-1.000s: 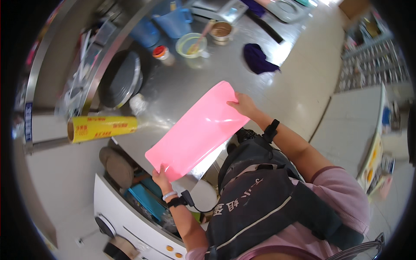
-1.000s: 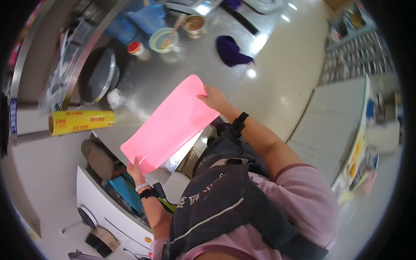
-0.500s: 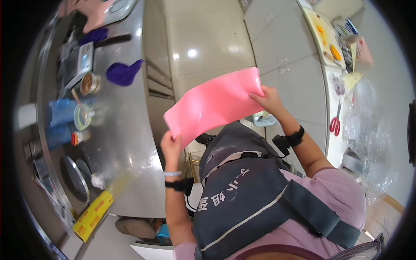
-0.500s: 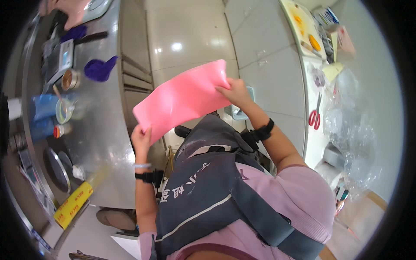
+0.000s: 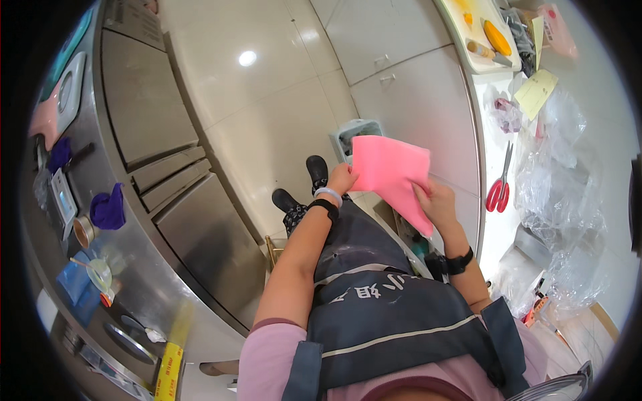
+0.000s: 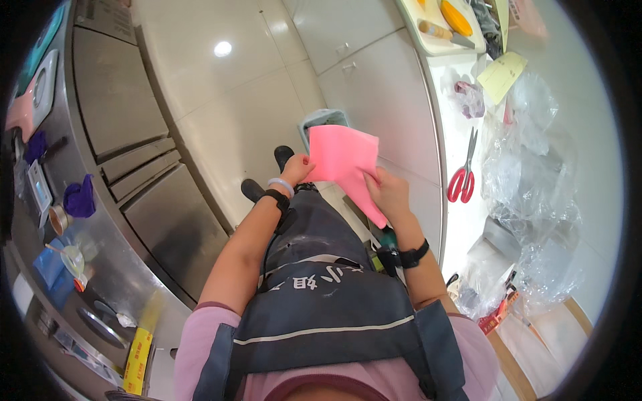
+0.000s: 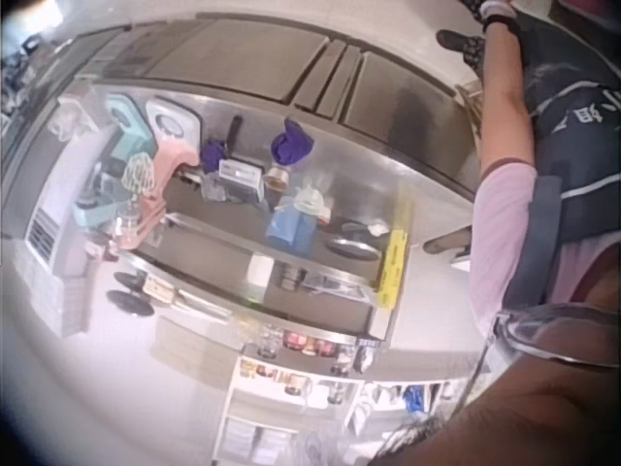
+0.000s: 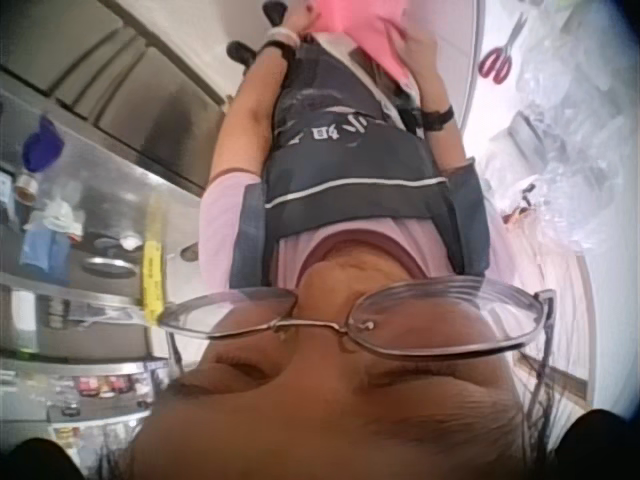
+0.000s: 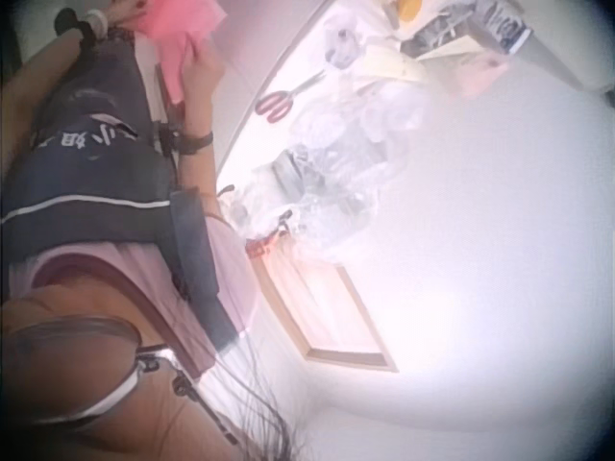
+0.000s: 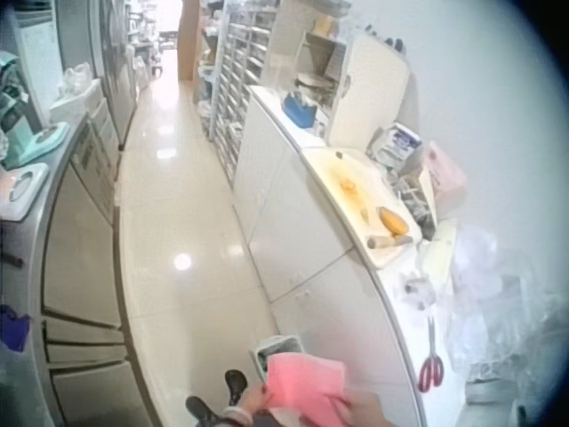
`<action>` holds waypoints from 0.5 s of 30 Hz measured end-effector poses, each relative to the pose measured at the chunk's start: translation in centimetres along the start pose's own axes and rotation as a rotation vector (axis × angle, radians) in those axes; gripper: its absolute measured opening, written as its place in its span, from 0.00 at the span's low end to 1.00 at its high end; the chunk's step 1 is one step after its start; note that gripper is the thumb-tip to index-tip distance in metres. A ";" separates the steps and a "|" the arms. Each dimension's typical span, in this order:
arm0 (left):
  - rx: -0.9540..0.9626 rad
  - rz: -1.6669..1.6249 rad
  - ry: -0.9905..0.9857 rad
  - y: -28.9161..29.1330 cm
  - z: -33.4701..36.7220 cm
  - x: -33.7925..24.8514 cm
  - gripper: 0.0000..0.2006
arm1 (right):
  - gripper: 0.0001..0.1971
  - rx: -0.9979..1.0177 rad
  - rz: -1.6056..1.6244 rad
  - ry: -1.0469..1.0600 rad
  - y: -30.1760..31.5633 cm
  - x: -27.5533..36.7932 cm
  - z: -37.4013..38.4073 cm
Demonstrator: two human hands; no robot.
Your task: The person wipes a pink silicone mat and a metal counter with a purple cloth, after moving containers and a scraper aside. They discard items into a bin and place the mat inside a cabinet.
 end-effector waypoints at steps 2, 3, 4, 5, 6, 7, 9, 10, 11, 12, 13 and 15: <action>-0.122 -0.039 -0.050 -1.0 0.5 0.2 0.15 | 0.08 0.043 -0.087 -0.002 -1.7 -2.1 0.3; -0.033 -0.034 -0.028 -1.1 0.1 -0.2 0.16 | 0.08 0.035 -0.079 -0.029 -2.7 -4.2 0.0; -0.031 -0.015 -0.026 -0.7 -0.1 0.7 0.16 | 0.08 0.120 -0.164 -0.060 -4.3 -6.4 -0.3; -0.013 -0.023 -0.024 -0.3 -0.1 2.3 0.16 | 0.08 0.205 -0.251 -0.081 -5.6 -8.0 -0.4; 0.006 -0.033 -0.026 0.5 -0.3 3.5 0.15 | 0.08 0.194 -0.246 -0.083 -6.3 -9.1 -0.6; -0.023 -0.041 -0.023 2.1 -1.7 3.3 0.14 | 0.08 0.174 -0.195 -0.169 -7.1 -10.7 -1.1; -0.111 -0.035 0.008 5.9 -4.0 4.0 0.12 | 0.08 0.142 -0.137 -0.243 -7.4 -12.2 -1.4; -0.164 -0.021 0.040 7.4 -4.5 5.3 0.11 | 0.08 0.114 -0.125 -0.267 -7.3 -12.7 -1.5; -0.206 -0.073 0.032 8.9 -5.4 6.4 0.11 | 0.08 0.086 -0.114 -0.291 -7.1 -13.1 -1.8; -0.254 -0.130 0.026 10.4 -6.4 7.5 0.10 | 0.08 0.084 -0.109 -0.278 -6.7 -12.8 -1.5; -0.271 -0.139 0.026 11.6 -7.2 9.1 0.10 | 0.09 0.044 -0.151 -0.230 -5.7 -12.0 -0.9; -0.362 -0.172 0.062 13.4 -8.4 11.3 0.09 | 0.10 -0.007 -0.194 -0.172 -5.6 -12.7 -0.5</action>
Point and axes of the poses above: each hand's wrist, its own z-axis towards the middle knuckle, its own y-axis out of the back of the hand, x = y × z, the point moved 5 cm from there along z, towards the middle knuckle, and after that the axes turned 14 degrees about y, right-handed, at the moved point
